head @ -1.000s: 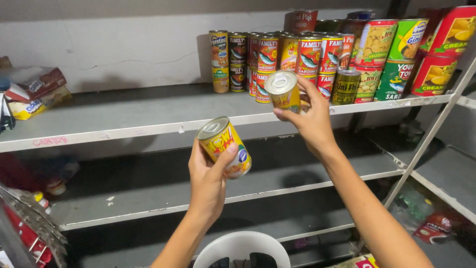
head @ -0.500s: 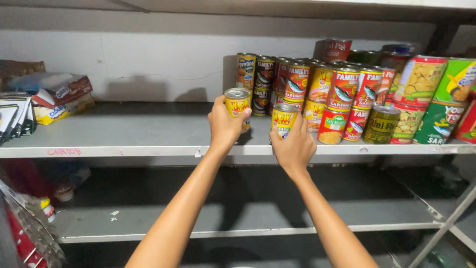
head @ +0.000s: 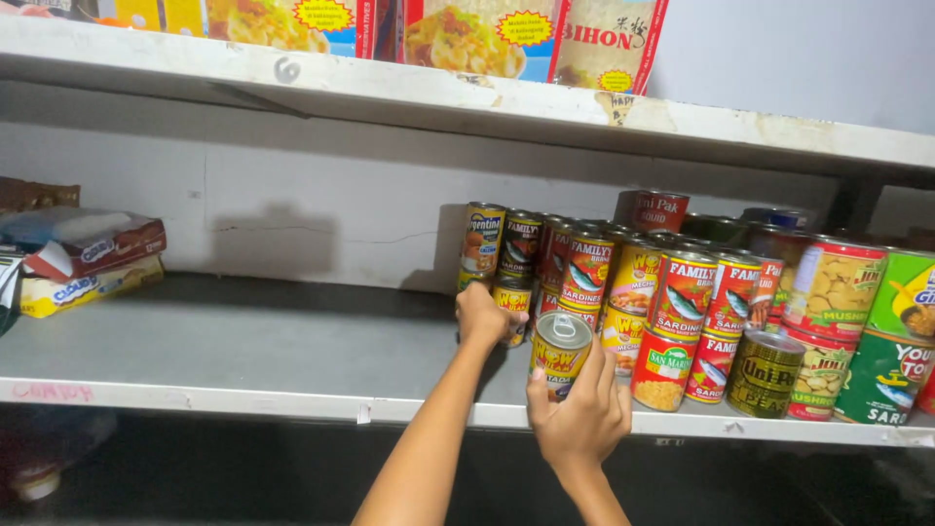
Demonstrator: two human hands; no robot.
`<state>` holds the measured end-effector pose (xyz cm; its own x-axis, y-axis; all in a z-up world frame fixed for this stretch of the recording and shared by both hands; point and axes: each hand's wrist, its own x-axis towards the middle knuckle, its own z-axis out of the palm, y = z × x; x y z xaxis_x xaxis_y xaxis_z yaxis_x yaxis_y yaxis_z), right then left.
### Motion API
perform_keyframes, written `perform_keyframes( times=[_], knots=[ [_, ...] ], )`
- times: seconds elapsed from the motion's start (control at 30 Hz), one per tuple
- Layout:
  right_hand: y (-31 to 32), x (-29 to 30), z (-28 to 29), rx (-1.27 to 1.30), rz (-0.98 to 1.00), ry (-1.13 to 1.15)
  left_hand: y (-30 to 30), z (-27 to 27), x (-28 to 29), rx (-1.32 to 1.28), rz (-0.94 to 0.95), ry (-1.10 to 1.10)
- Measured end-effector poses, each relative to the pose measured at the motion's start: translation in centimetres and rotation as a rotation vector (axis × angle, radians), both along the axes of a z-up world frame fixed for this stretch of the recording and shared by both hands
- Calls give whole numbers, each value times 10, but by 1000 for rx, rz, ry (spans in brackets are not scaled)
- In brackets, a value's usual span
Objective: Restocking various canned food items from a large box onto a store shelf.
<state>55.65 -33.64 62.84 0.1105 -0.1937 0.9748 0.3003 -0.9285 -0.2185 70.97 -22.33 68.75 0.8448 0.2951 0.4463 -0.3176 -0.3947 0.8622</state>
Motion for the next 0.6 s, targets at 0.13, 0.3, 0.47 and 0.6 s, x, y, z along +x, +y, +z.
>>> perform_keyframes(
  times=[0.13,0.3,0.47,0.6],
  knots=[
    [1,3,1,-3,24,-10,-2,-1,19,132,44,30],
    [-2,6,-5,-41,8,-34,-8,-12,33,229,-21,-51],
    [-4,8,-7,-33,-13,-37,-1,-4,-5,262,-75,-10],
    [-5,7,-6,-7,-7,14,8,-6,-86,507,178,-179]
  ],
)
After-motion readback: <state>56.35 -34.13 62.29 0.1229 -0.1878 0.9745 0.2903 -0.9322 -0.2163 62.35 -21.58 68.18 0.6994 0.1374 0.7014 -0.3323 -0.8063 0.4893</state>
